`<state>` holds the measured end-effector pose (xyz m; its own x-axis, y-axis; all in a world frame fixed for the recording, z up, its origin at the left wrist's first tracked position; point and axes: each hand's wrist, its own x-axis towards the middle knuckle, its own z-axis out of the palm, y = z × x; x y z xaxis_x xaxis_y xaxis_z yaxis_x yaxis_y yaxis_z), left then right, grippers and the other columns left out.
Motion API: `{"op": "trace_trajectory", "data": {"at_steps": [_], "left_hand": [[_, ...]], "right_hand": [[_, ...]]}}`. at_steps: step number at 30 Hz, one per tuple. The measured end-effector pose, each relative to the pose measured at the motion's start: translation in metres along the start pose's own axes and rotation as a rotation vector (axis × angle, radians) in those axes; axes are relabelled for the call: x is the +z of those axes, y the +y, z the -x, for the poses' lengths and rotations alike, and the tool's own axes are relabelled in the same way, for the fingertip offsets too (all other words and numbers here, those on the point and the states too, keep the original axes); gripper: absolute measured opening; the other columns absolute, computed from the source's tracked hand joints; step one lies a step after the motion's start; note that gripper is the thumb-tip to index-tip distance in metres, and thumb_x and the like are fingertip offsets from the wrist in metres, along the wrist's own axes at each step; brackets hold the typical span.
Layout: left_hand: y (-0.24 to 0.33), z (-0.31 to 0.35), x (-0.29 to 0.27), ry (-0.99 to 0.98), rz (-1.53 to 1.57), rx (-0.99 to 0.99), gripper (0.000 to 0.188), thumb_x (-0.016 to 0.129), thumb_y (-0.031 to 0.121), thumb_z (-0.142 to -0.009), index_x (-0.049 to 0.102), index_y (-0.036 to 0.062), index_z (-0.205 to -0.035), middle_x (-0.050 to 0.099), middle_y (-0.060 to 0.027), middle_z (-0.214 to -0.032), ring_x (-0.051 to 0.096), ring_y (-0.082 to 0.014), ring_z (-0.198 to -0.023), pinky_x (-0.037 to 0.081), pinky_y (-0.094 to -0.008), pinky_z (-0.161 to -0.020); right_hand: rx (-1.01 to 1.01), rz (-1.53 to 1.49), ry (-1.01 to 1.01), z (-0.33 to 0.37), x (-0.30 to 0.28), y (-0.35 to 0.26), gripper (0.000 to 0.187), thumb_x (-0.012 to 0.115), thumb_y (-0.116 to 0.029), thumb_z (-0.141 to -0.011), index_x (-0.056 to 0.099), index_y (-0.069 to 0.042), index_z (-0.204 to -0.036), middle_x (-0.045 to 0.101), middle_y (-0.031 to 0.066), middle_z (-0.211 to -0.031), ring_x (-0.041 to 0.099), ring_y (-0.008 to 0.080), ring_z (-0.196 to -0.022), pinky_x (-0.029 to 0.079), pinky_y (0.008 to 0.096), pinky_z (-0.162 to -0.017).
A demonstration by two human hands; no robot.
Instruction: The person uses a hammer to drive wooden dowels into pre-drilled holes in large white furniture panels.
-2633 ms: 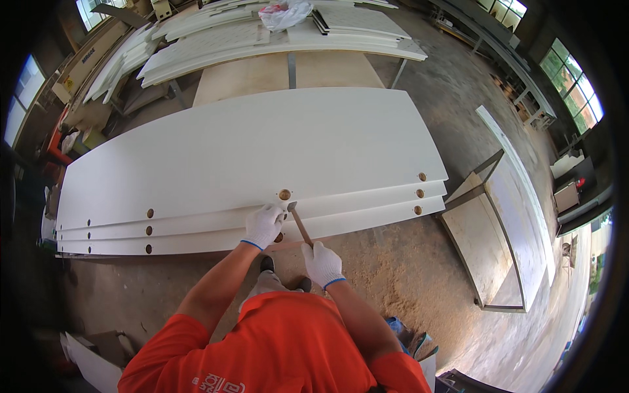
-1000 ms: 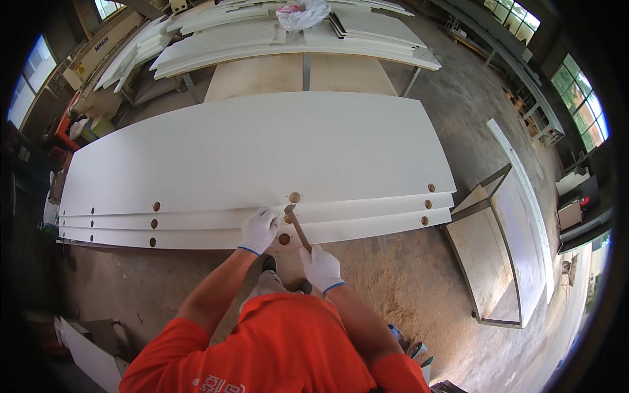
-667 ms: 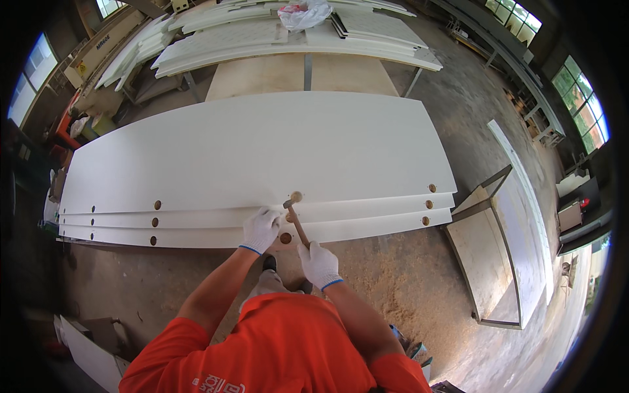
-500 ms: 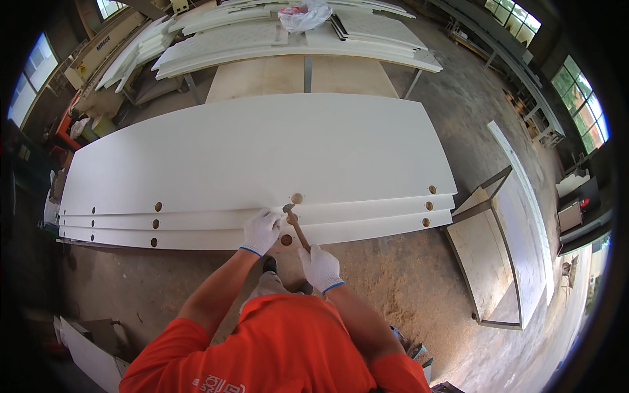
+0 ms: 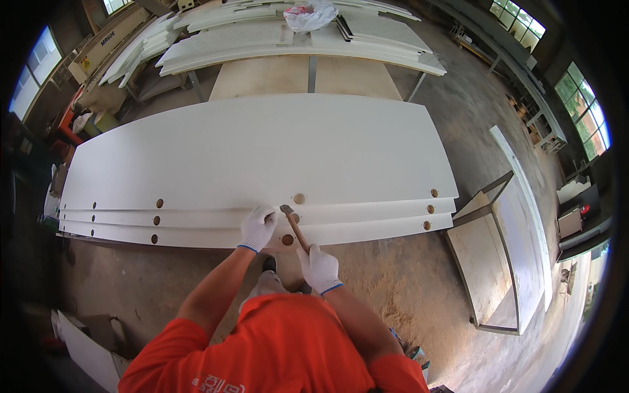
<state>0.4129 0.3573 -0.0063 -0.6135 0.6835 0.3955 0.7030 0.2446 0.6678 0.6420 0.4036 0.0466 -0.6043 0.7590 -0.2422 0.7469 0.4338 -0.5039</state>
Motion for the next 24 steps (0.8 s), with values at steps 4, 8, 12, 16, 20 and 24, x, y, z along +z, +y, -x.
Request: {"op": "trace_trajectory", "data": {"at_steps": [4, 8, 12, 16, 20, 24], "left_hand": [[0.012, -0.005, 0.000, -0.036, 0.056, -0.045, 0.007, 0.071, 0.015, -0.090, 0.074, 0.0140, -0.096, 0.073, -0.0127, -0.094, 0.070, -0.0383, -0.085, 0.056, -0.0473, -0.073], [-0.002, -0.003, -0.002, 0.006, 0.099, -0.111, 0.011, 0.070, 0.016, -0.091, 0.074, 0.0145, -0.100, 0.073, -0.0121, -0.095, 0.070, -0.0378, -0.086, 0.056, -0.0474, -0.074], [0.013, -0.020, -0.001, 0.009, 0.081, 0.013, 0.011, 0.070, 0.012, -0.091, 0.075, 0.0119, -0.101, 0.074, -0.0134, -0.094, 0.071, -0.0357, -0.082, 0.056, -0.0439, -0.072], [0.020, -0.055, 0.005, -0.148, 0.026, 0.138, 0.009, 0.071, 0.012, -0.090, 0.075, 0.0111, -0.097, 0.073, -0.0116, -0.093, 0.071, -0.0350, -0.080, 0.057, -0.0438, -0.070], [0.036, -0.084, 0.033, -0.278, -0.082, 0.252, 0.007, 0.072, 0.019, -0.089, 0.073, 0.0120, -0.089, 0.070, -0.0092, -0.091, 0.070, -0.0346, -0.079, 0.057, -0.0467, -0.068], [0.032, -0.091, 0.054, -0.353, -0.097, 0.330, 0.011, 0.073, 0.022, -0.089, 0.071, 0.0122, -0.084, 0.069, -0.0090, -0.089, 0.069, -0.0348, -0.077, 0.056, -0.0474, -0.067]], "right_hand": [[0.002, 0.156, -0.075, -0.010, 0.012, 0.020, 0.052, 0.050, -0.051, -0.105, 0.064, -0.001, -0.101, 0.072, 0.0250, -0.078, 0.073, 0.0458, -0.077, 0.057, 0.0581, -0.074], [0.011, 0.047, -0.052, -0.007, 0.005, 0.005, 0.052, 0.052, -0.052, -0.103, 0.064, -0.001, -0.102, 0.073, 0.0258, -0.083, 0.073, 0.0459, -0.081, 0.057, 0.0574, -0.077], [0.054, 0.035, -0.100, -0.006, 0.007, 0.018, 0.052, 0.051, -0.052, -0.103, 0.064, -0.002, -0.105, 0.073, 0.0269, -0.087, 0.072, 0.0471, -0.086, 0.055, 0.0584, -0.079], [0.156, -0.171, 0.033, 0.006, -0.011, 0.004, 0.052, 0.050, -0.052, -0.104, 0.064, -0.002, -0.106, 0.072, 0.0285, -0.089, 0.070, 0.0496, -0.090, 0.053, 0.0596, -0.081], [0.281, -0.274, 0.126, 0.006, -0.002, 0.025, 0.053, 0.050, -0.052, -0.104, 0.063, -0.001, -0.105, 0.072, 0.0305, -0.091, 0.069, 0.0512, -0.092, 0.052, 0.0600, -0.083], [0.310, -0.326, 0.181, 0.003, -0.001, 0.021, 0.051, 0.050, -0.050, -0.105, 0.062, -0.001, -0.102, 0.071, 0.0311, -0.091, 0.068, 0.0518, -0.092, 0.052, 0.0605, -0.081]]}}
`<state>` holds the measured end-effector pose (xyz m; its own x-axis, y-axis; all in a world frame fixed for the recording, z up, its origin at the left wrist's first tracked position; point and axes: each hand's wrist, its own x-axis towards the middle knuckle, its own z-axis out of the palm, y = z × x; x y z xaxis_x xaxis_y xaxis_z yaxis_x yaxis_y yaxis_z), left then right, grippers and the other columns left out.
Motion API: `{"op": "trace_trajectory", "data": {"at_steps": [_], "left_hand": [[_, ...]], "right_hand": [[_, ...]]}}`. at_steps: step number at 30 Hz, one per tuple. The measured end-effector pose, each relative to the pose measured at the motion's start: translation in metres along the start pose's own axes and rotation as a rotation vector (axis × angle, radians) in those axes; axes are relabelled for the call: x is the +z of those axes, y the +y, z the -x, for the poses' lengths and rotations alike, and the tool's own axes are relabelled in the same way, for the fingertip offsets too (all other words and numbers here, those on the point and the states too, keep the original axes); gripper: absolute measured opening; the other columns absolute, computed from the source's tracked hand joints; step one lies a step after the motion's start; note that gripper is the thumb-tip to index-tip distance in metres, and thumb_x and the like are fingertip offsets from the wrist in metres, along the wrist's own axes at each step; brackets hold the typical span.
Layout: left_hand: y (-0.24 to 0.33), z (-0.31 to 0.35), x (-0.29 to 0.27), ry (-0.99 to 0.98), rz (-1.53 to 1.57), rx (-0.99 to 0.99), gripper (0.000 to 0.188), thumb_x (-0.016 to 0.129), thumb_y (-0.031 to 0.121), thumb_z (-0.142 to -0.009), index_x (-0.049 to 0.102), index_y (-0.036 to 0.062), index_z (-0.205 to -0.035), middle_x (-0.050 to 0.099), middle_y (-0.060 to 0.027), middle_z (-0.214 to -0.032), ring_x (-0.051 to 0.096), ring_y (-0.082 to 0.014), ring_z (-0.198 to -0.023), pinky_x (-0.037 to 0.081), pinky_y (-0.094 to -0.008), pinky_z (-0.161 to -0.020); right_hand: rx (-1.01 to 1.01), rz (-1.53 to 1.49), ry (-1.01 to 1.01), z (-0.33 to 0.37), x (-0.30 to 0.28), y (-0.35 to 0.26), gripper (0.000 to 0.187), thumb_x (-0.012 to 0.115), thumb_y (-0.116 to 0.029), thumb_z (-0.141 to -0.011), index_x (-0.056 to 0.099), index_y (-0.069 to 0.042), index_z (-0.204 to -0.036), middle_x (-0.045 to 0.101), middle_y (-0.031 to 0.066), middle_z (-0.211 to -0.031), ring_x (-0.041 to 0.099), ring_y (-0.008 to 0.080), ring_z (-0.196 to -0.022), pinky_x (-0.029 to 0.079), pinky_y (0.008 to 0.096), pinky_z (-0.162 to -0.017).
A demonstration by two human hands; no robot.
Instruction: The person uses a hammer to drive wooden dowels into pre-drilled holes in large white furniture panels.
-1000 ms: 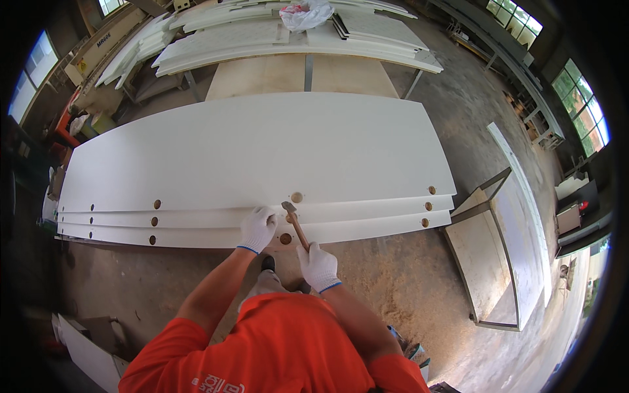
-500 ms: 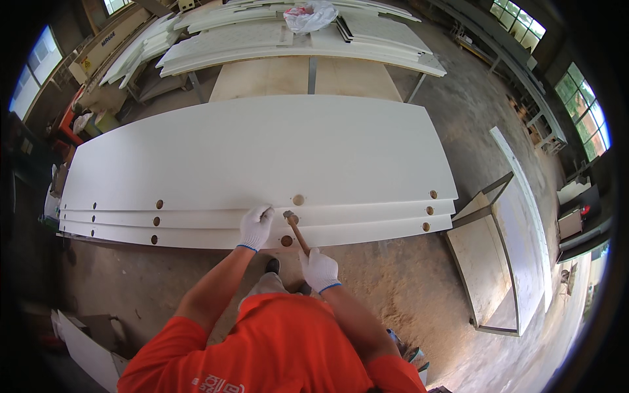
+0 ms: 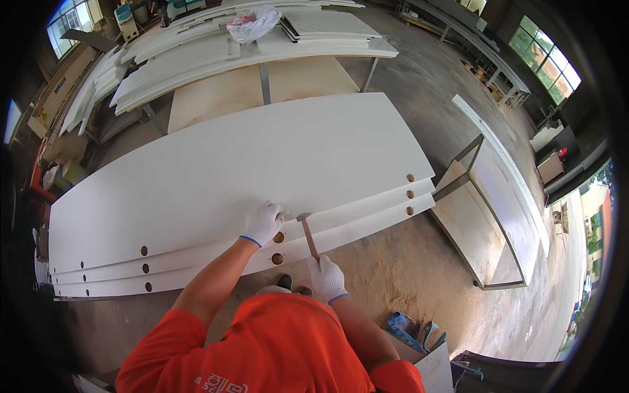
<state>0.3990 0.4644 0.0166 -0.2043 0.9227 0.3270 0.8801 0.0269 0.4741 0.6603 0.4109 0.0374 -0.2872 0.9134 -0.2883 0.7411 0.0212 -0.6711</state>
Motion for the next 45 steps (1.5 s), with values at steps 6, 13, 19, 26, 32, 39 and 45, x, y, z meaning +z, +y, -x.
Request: {"op": "trace_trajectory", "data": {"at_steps": [6, 13, 19, 26, 32, 39, 45], "left_hand": [[-0.019, 0.005, 0.019, -0.052, 0.031, -0.015, 0.013, 0.069, 0.024, -0.091, 0.070, 0.0117, -0.088, 0.069, -0.0116, -0.095, 0.070, -0.0357, -0.089, 0.057, -0.0499, -0.073], [0.002, 0.001, -0.001, 0.015, 0.028, 0.051, 0.009, 0.072, 0.020, -0.087, 0.067, 0.0131, -0.083, 0.068, -0.0102, -0.090, 0.069, -0.0337, -0.081, 0.057, -0.0487, -0.066], [-0.007, 0.007, 0.005, 0.090, 0.019, 0.065, 0.006, 0.072, 0.015, -0.084, 0.066, 0.0144, -0.083, 0.066, -0.0079, -0.088, 0.069, -0.0332, -0.076, 0.055, -0.0484, -0.060], [-0.010, 0.008, 0.005, 0.103, 0.010, 0.058, 0.008, 0.072, 0.015, -0.085, 0.066, 0.0143, -0.082, 0.065, -0.0070, -0.087, 0.068, -0.0318, -0.076, 0.056, -0.0478, -0.061], [-0.010, 0.007, 0.003, 0.089, 0.073, 0.090, 0.007, 0.072, 0.016, -0.085, 0.066, 0.0148, -0.082, 0.065, -0.0064, -0.087, 0.069, -0.0306, -0.080, 0.057, -0.0470, -0.064], [-0.008, 0.008, 0.001, 0.019, -0.033, 0.049, 0.004, 0.071, 0.019, -0.087, 0.069, 0.0154, -0.086, 0.067, -0.0063, -0.092, 0.070, -0.0299, -0.084, 0.057, -0.0472, -0.066], [-0.012, 0.011, 0.001, 0.006, -0.009, 0.034, 0.005, 0.070, 0.020, -0.089, 0.070, 0.0152, -0.087, 0.067, -0.0074, -0.094, 0.070, -0.0314, -0.084, 0.057, -0.0478, -0.066]], "right_hand": [[0.000, 0.047, 0.018, -0.011, 0.003, -0.035, 0.045, 0.051, -0.043, -0.106, 0.063, -0.001, -0.098, 0.068, 0.0300, -0.087, 0.066, 0.0504, -0.091, 0.051, 0.0563, -0.079], [-0.077, 0.167, 0.006, -0.031, 0.004, -0.037, 0.046, 0.048, -0.045, -0.106, 0.062, -0.002, -0.100, 0.068, 0.0293, -0.087, 0.065, 0.0517, -0.090, 0.050, 0.0594, -0.080], [-0.112, 0.239, 0.041, -0.026, 0.012, -0.038, 0.045, 0.049, -0.045, -0.106, 0.060, -0.002, -0.098, 0.068, 0.0279, -0.079, 0.068, 0.0499, -0.079, 0.051, 0.0606, -0.072], [-0.070, 0.134, 0.049, -0.020, 0.005, -0.051, 0.045, 0.047, -0.045, -0.107, 0.059, -0.002, -0.097, 0.067, 0.0297, -0.083, 0.065, 0.0523, -0.086, 0.048, 0.0624, -0.077], [-0.060, 0.183, 0.034, -0.021, 0.006, -0.048, 0.046, 0.047, -0.045, -0.107, 0.061, -0.002, -0.100, 0.069, 0.0290, -0.083, 0.067, 0.0509, -0.085, 0.050, 0.0616, -0.077], [-0.102, 0.179, 0.108, -0.016, 0.017, -0.048, 0.046, 0.047, -0.045, -0.107, 0.063, -0.002, -0.100, 0.070, 0.0250, -0.076, 0.070, 0.0480, -0.078, 0.052, 0.0606, -0.073], [-0.131, 0.272, 0.109, -0.019, 0.016, -0.051, 0.046, 0.048, -0.046, -0.106, 0.062, -0.002, -0.103, 0.070, 0.0254, -0.076, 0.070, 0.0478, -0.075, 0.054, 0.0593, -0.071]]}}
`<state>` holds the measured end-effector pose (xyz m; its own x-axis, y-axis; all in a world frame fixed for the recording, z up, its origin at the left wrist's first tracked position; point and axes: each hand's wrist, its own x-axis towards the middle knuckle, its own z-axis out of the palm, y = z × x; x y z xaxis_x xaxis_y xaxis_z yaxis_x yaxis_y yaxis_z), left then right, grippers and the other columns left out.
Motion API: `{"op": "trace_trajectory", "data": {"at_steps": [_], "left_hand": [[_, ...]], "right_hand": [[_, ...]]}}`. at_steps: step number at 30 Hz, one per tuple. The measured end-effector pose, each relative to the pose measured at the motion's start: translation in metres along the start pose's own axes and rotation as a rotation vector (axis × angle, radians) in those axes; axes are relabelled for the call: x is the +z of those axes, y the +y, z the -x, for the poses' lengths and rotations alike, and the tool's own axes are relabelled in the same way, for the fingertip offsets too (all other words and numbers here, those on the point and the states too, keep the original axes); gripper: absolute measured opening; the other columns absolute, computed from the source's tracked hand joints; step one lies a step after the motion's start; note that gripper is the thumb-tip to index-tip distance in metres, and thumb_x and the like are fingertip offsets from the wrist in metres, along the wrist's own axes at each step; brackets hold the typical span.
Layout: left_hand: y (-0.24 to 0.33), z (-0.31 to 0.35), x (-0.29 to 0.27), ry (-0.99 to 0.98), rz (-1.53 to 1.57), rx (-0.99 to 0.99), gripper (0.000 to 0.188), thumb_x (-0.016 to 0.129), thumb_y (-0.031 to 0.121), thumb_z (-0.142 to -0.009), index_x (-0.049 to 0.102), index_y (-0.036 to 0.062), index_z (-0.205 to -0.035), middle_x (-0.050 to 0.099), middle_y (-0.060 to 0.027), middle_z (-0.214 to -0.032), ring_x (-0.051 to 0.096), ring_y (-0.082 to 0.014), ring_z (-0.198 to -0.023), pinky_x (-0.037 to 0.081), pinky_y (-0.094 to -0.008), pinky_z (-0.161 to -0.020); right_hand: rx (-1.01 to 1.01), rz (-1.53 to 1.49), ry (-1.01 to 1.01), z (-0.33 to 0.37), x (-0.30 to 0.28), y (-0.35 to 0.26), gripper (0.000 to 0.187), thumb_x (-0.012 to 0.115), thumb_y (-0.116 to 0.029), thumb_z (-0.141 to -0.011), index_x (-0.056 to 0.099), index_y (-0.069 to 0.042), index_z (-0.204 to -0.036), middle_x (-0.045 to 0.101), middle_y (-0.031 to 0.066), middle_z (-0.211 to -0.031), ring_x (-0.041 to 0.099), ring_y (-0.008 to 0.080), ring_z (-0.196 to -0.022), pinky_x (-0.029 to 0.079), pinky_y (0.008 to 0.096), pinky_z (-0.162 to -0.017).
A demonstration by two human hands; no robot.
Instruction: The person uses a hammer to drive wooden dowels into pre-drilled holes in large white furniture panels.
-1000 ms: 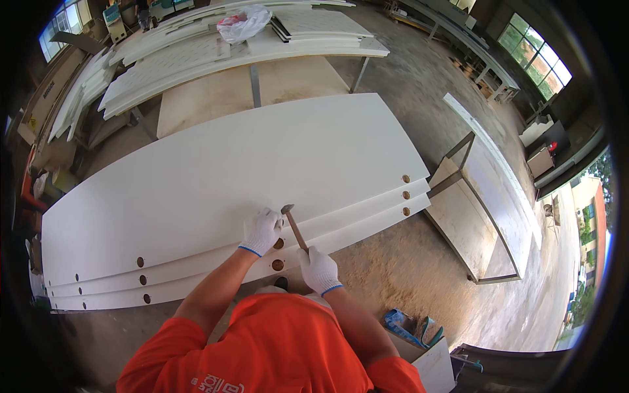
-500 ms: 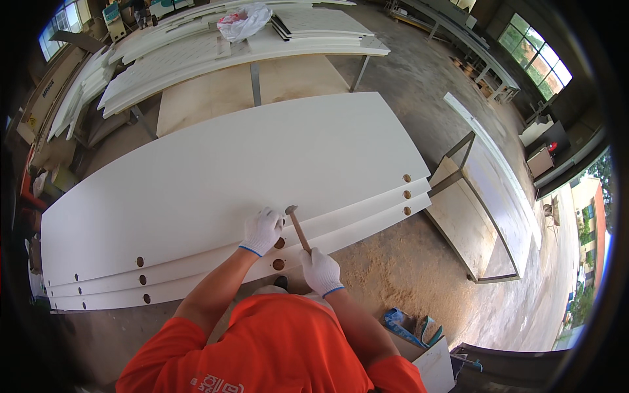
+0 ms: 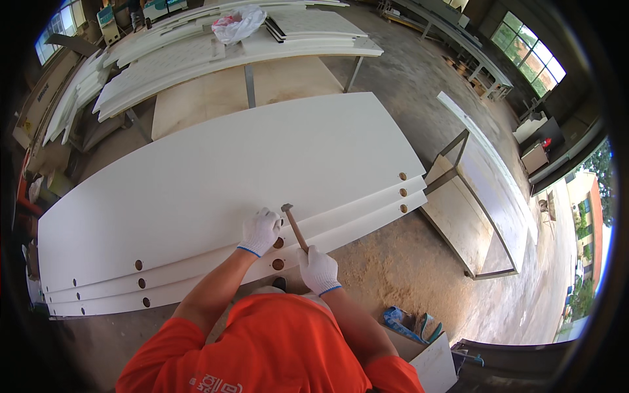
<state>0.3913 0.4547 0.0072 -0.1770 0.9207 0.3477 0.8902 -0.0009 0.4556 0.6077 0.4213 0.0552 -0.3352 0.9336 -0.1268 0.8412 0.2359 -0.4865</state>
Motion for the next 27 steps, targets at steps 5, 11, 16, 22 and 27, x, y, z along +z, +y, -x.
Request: {"op": "trace_trajectory", "data": {"at_steps": [5, 11, 16, 22, 27], "left_hand": [[0.001, 0.000, -0.002, -0.024, 0.032, -0.019, 0.005, 0.071, 0.018, -0.088, 0.069, 0.0134, -0.086, 0.067, -0.0103, -0.090, 0.069, -0.0349, -0.079, 0.057, -0.0491, -0.067], [-0.014, 0.007, -0.008, 0.027, 0.144, -0.135, 0.003, 0.070, 0.016, -0.087, 0.070, 0.0125, -0.087, 0.069, -0.0123, -0.092, 0.070, -0.0365, -0.080, 0.056, -0.0501, -0.067], [-0.019, 0.016, -0.029, 0.088, 0.064, -0.108, 0.003, 0.070, 0.016, -0.088, 0.070, 0.0139, -0.086, 0.070, -0.0103, -0.090, 0.070, -0.0362, -0.077, 0.057, -0.0493, -0.067], [-0.018, 0.013, -0.030, 0.014, 0.067, -0.133, 0.003, 0.070, 0.015, -0.087, 0.070, 0.0146, -0.084, 0.070, -0.0092, -0.089, 0.070, -0.0354, -0.078, 0.057, -0.0483, -0.066], [-0.018, 0.014, -0.030, 0.059, 0.042, -0.060, 0.002, 0.071, 0.013, -0.083, 0.070, 0.0151, -0.083, 0.069, -0.0081, -0.088, 0.070, -0.0343, -0.077, 0.056, -0.0478, -0.065]], "right_hand": [[0.047, 0.132, -0.051, -0.003, 0.008, 0.007, 0.048, 0.048, -0.048, -0.106, 0.063, -0.002, -0.103, 0.071, 0.0248, -0.076, 0.071, 0.0467, -0.075, 0.056, 0.0584, -0.071], [0.052, 0.070, -0.014, -0.003, -0.002, -0.008, 0.050, 0.048, -0.048, -0.106, 0.064, -0.001, -0.101, 0.072, 0.0257, -0.079, 0.072, 0.0470, -0.078, 0.056, 0.0589, -0.073], [0.064, 0.069, -0.048, -0.008, -0.005, -0.005, 0.052, 0.048, -0.051, -0.105, 0.065, -0.002, -0.099, 0.072, 0.0273, -0.084, 0.072, 0.0478, -0.084, 0.055, 0.0591, -0.077], [0.097, -0.039, -0.153, -0.001, 0.008, -0.006, 0.049, 0.050, -0.047, -0.105, 0.062, -0.001, -0.097, 0.070, 0.0297, -0.087, 0.068, 0.0508, -0.089, 0.052, 0.0599, -0.078], [0.030, -0.093, -0.130, 0.003, 0.013, -0.014, 0.046, 0.051, -0.046, -0.105, 0.062, -0.002, -0.097, 0.069, 0.0285, -0.086, 0.067, 0.0506, -0.087, 0.050, 0.0605, -0.077]]}}
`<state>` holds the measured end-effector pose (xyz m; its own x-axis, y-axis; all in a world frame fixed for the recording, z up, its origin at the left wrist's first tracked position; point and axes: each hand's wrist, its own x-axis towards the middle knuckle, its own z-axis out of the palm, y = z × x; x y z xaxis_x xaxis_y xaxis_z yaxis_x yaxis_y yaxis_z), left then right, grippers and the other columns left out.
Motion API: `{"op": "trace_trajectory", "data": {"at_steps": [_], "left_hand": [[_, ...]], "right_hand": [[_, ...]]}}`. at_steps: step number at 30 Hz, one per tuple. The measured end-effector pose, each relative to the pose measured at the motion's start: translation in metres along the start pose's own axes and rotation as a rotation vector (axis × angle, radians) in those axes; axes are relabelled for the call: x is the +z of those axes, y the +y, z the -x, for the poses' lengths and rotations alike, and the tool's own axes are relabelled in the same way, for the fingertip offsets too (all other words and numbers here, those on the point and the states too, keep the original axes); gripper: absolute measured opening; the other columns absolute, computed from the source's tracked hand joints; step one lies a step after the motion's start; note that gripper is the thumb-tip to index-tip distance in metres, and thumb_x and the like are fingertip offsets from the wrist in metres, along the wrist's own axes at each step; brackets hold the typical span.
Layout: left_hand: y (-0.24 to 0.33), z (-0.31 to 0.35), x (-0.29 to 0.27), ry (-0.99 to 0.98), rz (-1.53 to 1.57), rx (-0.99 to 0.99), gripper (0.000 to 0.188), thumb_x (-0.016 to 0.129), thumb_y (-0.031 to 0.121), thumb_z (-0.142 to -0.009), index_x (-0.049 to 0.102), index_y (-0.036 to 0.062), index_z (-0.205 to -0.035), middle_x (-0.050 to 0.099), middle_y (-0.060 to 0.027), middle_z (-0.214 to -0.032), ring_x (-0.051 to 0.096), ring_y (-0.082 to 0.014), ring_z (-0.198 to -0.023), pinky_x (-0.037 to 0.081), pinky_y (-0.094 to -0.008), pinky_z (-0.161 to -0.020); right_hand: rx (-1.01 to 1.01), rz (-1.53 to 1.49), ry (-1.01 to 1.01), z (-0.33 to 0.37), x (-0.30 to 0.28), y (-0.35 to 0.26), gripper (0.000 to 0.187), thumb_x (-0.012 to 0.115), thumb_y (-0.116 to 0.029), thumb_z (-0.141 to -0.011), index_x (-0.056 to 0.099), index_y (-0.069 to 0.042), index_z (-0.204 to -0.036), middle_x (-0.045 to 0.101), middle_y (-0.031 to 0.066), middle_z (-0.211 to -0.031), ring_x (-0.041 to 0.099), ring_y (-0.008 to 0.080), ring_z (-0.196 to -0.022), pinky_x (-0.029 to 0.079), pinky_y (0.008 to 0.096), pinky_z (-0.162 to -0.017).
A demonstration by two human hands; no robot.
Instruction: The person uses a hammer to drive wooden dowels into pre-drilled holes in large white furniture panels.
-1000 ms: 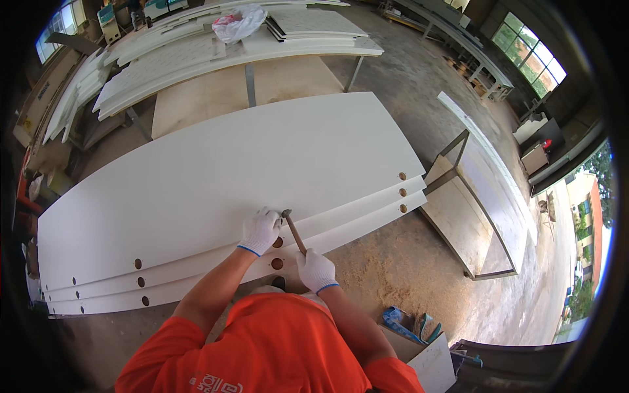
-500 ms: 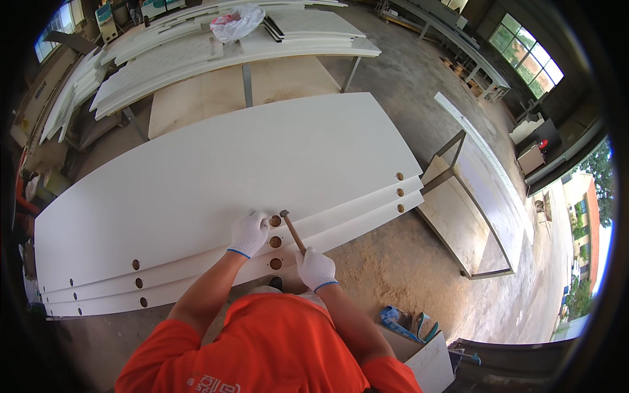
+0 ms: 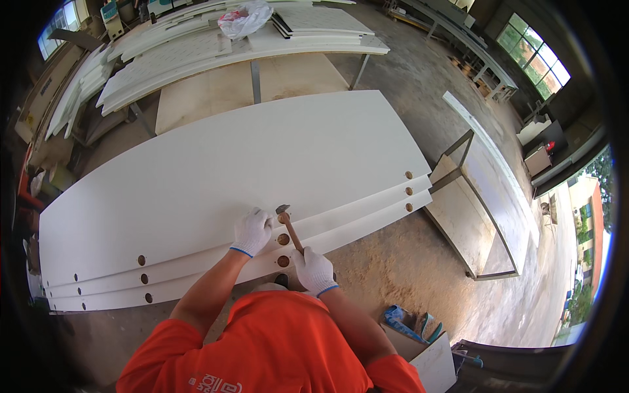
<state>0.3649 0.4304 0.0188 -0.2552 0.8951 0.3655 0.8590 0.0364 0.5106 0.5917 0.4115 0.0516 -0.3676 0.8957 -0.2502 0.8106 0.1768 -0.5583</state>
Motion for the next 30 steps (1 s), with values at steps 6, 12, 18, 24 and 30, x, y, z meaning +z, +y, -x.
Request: {"op": "trace_trajectory", "data": {"at_steps": [6, 12, 18, 24, 30], "left_hand": [[-0.002, 0.001, -0.001, 0.042, 0.037, 0.045, 0.004, 0.071, 0.012, -0.082, 0.070, 0.0153, -0.082, 0.069, -0.0076, -0.088, 0.069, -0.0332, -0.076, 0.056, -0.0477, -0.063], [-0.002, 0.003, -0.001, 0.037, 0.021, 0.051, 0.001, 0.071, 0.013, -0.084, 0.071, 0.0148, -0.085, 0.069, -0.0076, -0.088, 0.069, -0.0334, -0.076, 0.055, -0.0475, -0.063], [-0.008, -0.002, 0.000, 0.102, 0.234, -0.219, 0.006, 0.072, 0.016, -0.090, 0.073, 0.0104, -0.090, 0.073, -0.0104, -0.091, 0.072, -0.0323, -0.080, 0.058, -0.0426, -0.070], [-0.009, -0.003, -0.002, 0.178, 0.262, -0.189, 0.006, 0.075, 0.015, -0.091, 0.075, 0.0090, -0.093, 0.073, -0.0116, -0.090, 0.072, -0.0295, -0.078, 0.057, -0.0388, -0.070], [-0.007, -0.002, -0.001, 0.204, 0.310, -0.201, 0.009, 0.075, 0.015, -0.093, 0.074, 0.0066, -0.095, 0.072, -0.0112, -0.086, 0.071, -0.0278, -0.075, 0.056, -0.0377, -0.068]], "right_hand": [[-0.004, 0.008, 0.008, 0.001, -0.004, -0.007, 0.044, 0.052, -0.044, -0.105, 0.061, -0.002, -0.096, 0.069, 0.0277, -0.083, 0.068, 0.0500, -0.084, 0.051, 0.0607, -0.075], [-0.035, 0.054, 0.020, 0.000, -0.001, -0.003, 0.045, 0.051, -0.046, -0.105, 0.061, -0.002, -0.099, 0.070, 0.0262, -0.081, 0.069, 0.0487, -0.081, 0.052, 0.0600, -0.074], [-0.070, 0.183, -0.010, -0.007, -0.005, -0.005, 0.046, 0.052, -0.046, -0.105, 0.061, -0.002, -0.098, 0.070, 0.0255, -0.080, 0.070, 0.0476, -0.079, 0.053, 0.0598, -0.073], [-0.063, 0.215, -0.020, -0.011, -0.005, 0.003, 0.049, 0.051, -0.048, -0.105, 0.063, -0.002, -0.099, 0.072, 0.0243, -0.080, 0.071, 0.0458, -0.077, 0.055, 0.0591, -0.070], [-0.051, 0.254, -0.051, -0.015, -0.001, 0.003, 0.048, 0.052, -0.049, -0.104, 0.065, -0.003, -0.099, 0.073, 0.0234, -0.081, 0.072, 0.0454, -0.078, 0.057, 0.0572, -0.071]]}}
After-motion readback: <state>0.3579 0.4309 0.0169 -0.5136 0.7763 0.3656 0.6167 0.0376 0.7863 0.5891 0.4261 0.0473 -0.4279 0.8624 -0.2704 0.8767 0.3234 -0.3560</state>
